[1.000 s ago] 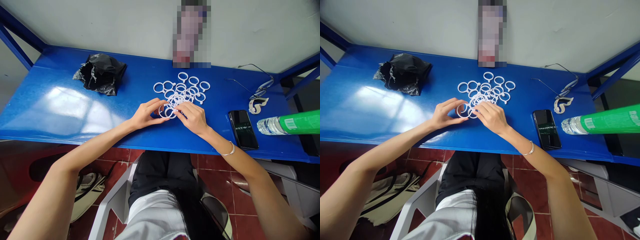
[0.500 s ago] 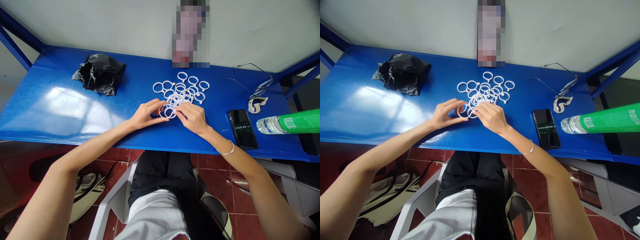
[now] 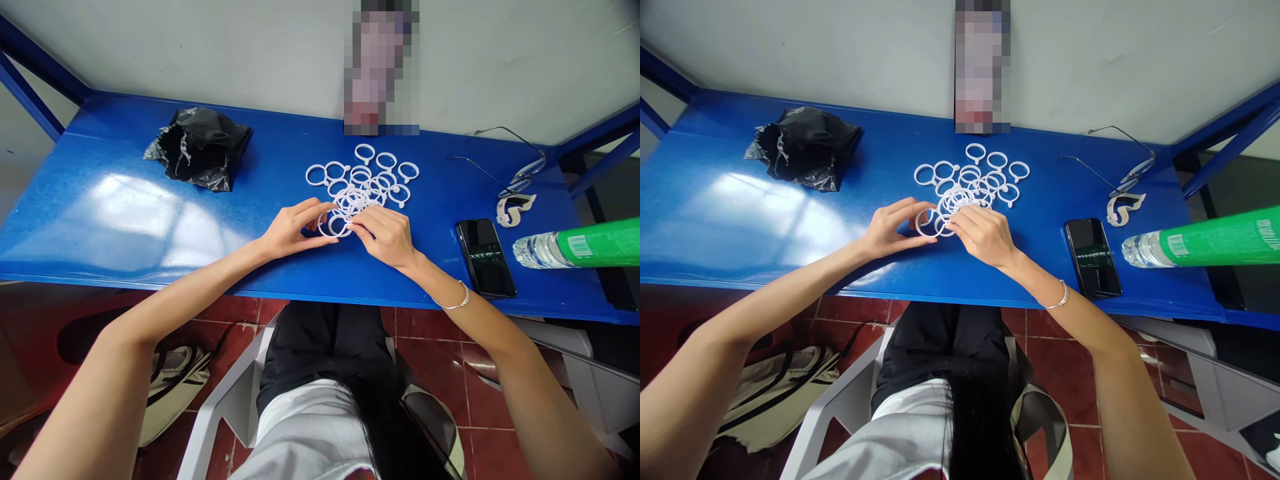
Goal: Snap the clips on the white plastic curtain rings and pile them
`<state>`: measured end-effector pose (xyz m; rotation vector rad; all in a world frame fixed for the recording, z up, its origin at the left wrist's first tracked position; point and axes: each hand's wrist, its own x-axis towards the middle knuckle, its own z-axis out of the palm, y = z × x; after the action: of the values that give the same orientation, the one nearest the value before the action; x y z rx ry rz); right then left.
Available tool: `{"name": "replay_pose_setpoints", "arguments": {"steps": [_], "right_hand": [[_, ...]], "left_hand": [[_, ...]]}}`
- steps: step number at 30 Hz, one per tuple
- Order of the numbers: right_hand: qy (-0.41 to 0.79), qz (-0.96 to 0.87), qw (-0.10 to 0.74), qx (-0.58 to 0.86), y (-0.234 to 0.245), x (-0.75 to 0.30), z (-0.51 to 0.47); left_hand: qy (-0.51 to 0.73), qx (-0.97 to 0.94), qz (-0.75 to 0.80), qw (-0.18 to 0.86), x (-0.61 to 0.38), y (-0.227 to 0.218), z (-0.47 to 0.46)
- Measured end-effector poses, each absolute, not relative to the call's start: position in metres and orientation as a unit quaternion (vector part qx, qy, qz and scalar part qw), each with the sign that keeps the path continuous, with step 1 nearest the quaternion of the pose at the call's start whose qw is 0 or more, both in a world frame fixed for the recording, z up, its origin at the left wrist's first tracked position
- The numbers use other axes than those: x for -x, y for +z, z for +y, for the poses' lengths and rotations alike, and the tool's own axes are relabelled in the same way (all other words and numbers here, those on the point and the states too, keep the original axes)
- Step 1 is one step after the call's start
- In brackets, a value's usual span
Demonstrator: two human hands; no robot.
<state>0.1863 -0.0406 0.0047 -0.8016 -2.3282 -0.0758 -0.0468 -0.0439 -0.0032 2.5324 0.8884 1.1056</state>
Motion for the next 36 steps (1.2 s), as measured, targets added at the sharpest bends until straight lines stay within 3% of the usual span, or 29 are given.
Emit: {"name": "replay_pose_setpoints", "arguments": {"steps": [36], "right_hand": [[-0.033, -0.893, 0.338, 0.296, 0.0068, -0.1866, -0.042]], "left_hand": [[0.392, -0.85, 0.343, 0.084, 0.0455, -0.0061, -0.0458]]}}
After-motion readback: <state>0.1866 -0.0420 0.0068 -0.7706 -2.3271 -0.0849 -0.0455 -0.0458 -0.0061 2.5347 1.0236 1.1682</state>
